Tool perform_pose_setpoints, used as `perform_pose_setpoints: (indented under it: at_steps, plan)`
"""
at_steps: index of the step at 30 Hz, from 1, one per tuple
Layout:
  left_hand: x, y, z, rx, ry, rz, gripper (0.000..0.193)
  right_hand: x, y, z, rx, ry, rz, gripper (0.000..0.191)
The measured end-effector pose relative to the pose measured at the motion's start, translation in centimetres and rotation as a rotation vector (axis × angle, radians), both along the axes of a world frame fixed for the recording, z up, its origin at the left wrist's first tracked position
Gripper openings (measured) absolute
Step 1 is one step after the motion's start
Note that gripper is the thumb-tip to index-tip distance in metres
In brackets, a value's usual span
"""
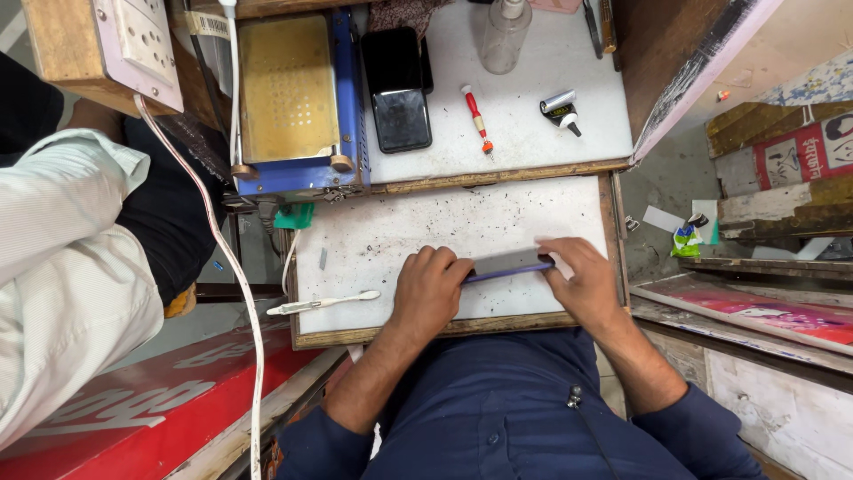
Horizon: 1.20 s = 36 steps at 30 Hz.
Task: The person applies adhesive to the edges of a disassembled smartphone, then places the back cover onto the chassis and presses it to secure. They wipe the phone's exterior with a cloth and apply additional adhesive to the internal frame before closing the device.
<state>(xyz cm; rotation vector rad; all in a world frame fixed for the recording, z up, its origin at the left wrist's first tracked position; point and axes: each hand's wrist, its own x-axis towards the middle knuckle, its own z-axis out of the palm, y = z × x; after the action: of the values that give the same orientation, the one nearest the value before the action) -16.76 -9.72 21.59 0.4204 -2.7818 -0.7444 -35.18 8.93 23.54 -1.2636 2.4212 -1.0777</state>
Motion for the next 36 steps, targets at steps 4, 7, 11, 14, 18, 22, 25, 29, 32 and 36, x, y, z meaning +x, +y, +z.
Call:
perform_pose_setpoints:
  at_steps: [4, 7, 11, 14, 18, 22, 25, 29, 32, 36]
  plan:
    - [0.6, 0.4, -1.6, -0.135, 0.236, 0.098, 0.023, 0.1, -0.5, -0.7, -0.231, 0.156, 0.061, 0.026]
    - [0.6, 0.6, -1.7, -0.218, 0.235, 0.074, 0.030, -0.2, -1.5, -1.1, -0.206, 0.116, 0.027, 0.033]
    - [1.5, 0.9, -1.1, -0.127, 0.263, 0.013, 0.031, -0.8, -1.6, -1.4, -0.172, -0.069, -0.063, 0.033]
    - [2.2, 0.5, -1.0, -0.011, 0.243, 0.014, 0.024, -0.9, -1.2, -2.2, -0.168, -0.059, -0.102, 0.036]
    - [2.0, -0.1, -1.4, 0.141, 0.246, 0.127, 0.020, -0.7, -1.3, -3.8, -0.304, -0.534, -0.168, 0.036]
    - [0.8, 1.2, -1.1, 0.284, 0.321, 0.127, 0.034, -0.6, -1.6, -4.6, -0.465, -1.147, -0.193, 0.050]
    - [-1.8, 2.6, -0.7, 0.282, 0.324, 0.052, 0.052, -0.3, -2.2, -4.9, -0.445, -1.262, -0.195, 0.047]
    - [-7.6, 4.8, -0.8, 0.407, 0.458, -0.160, 0.057, 0.5, -1.9, -5.5, -0.321, -1.274, -0.190, 0.037]
    - [-10.5, 5.7, -1.3, 0.510, 0.502, -0.237, 0.055, 1.3, -1.2, -6.8, -0.235, -1.229, -0.168, 0.030]
    - [-10.9, 5.2, -2.3, 0.521, 0.420, -0.191, 0.054, 1.3, -0.4, -8.3, -0.318, -1.309, -0.220, 0.032]
